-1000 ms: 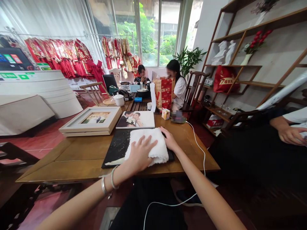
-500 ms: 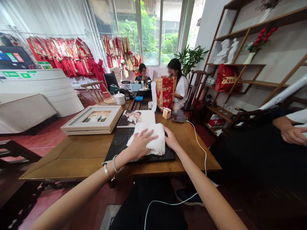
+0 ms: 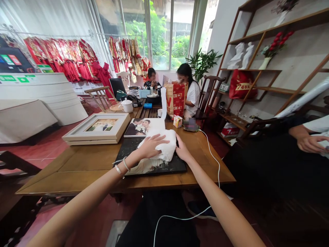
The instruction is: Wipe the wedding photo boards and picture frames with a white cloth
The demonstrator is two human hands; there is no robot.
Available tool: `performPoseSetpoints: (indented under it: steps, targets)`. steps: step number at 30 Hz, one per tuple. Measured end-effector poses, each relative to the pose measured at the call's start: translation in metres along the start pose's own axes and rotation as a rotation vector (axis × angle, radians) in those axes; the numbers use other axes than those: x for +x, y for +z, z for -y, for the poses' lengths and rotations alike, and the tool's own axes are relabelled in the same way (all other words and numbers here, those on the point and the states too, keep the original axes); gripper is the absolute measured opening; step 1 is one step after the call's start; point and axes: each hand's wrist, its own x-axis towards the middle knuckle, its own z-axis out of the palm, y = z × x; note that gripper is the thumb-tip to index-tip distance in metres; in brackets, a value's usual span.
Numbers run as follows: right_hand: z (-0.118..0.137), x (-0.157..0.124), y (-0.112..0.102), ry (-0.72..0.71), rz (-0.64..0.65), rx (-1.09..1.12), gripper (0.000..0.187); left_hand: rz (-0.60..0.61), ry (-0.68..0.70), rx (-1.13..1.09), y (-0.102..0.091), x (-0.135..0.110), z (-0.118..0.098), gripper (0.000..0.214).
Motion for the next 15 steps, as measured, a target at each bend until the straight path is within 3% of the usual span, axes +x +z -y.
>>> performPoseSetpoints:
  steps: [3,7,11,15]
  targets:
    - [-0.001,-0.001,0.000,-0.006,0.013,-0.027,0.065,-0.023,-0.035,0.012,0.003,0.005,0.004,0.054]
    - [-0.001,0.001,-0.001,0.010,0.024,-0.120,0.059,-0.026,-0.084,0.024,0.002,-0.010,-0.006,0.059]
    - [0.002,0.004,-0.002,-0.026,0.055,-0.211,0.043,0.019,-0.113,0.012,-0.002,-0.047,-0.021,0.073]
    - [0.005,0.003,0.000,-0.031,0.040,-0.254,0.041,0.080,-0.135,0.007,-0.006,-0.101,-0.042,0.090]
